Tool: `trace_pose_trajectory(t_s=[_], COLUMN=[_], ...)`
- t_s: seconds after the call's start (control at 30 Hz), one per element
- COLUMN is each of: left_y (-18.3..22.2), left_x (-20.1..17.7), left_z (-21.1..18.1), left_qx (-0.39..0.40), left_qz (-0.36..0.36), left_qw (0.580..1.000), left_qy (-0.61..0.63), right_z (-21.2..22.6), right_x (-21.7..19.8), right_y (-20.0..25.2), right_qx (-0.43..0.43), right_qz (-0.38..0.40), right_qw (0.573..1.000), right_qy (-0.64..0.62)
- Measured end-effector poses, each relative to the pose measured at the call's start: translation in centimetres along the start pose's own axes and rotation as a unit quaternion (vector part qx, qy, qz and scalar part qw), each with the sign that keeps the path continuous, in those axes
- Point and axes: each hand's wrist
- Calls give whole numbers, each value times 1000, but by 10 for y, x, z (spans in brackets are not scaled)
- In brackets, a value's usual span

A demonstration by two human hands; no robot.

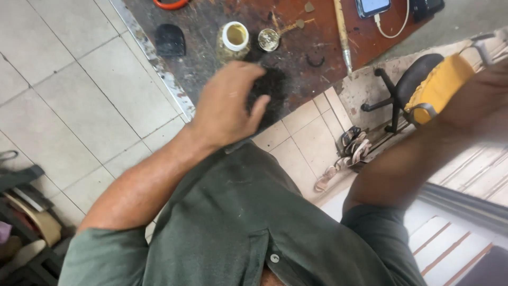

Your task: Applying adhesive to a small shoe component using a brush at a repair bench

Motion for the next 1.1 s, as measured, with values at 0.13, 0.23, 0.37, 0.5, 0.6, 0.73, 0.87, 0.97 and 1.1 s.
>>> trace_pose_trajectory(t_s=[0.13,0.23,0.37,0.5,0.6,0.73,0.87,0.97,1.1], left_y=[-41,-53,-30,2,22,40,49,46,19], left_x=[74,101,106,99,78,46,34,41,57], left_z=[-5,-5,-30,-40,-44,-35,-22,-25,-23], left_qx=[17,55,15,26,-24,-75,-94,-102,-91], left_qz=[70,25,109,140,150,155,147,147,116], left_qw=[995,996,992,988,988,985,984,984,989], left_qy=[-73,-67,-68,-66,-30,5,21,20,16], right_z=[-54,-100,-115,-150,-174,-199,-212,-215,-215], right_x=[50,155,140,128,128,118,111,113,110], right_y=[9,-11,-27,-68,-90,-107,-115,-120,-128], right_qx=[0,-29,21,-39,-50,-16,1,-9,11], right_qz=[-40,-13,26,149,165,175,216,245,249], right_qw=[999,983,964,894,855,833,837,838,831], right_qy=[28,179,262,421,490,524,503,488,497])
Point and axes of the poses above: each hand's wrist, its own y-axis away from the middle knuckle, its own x-axis out of the palm, z = x × y, and after that the axes turned 3 degrees about y, right-handed
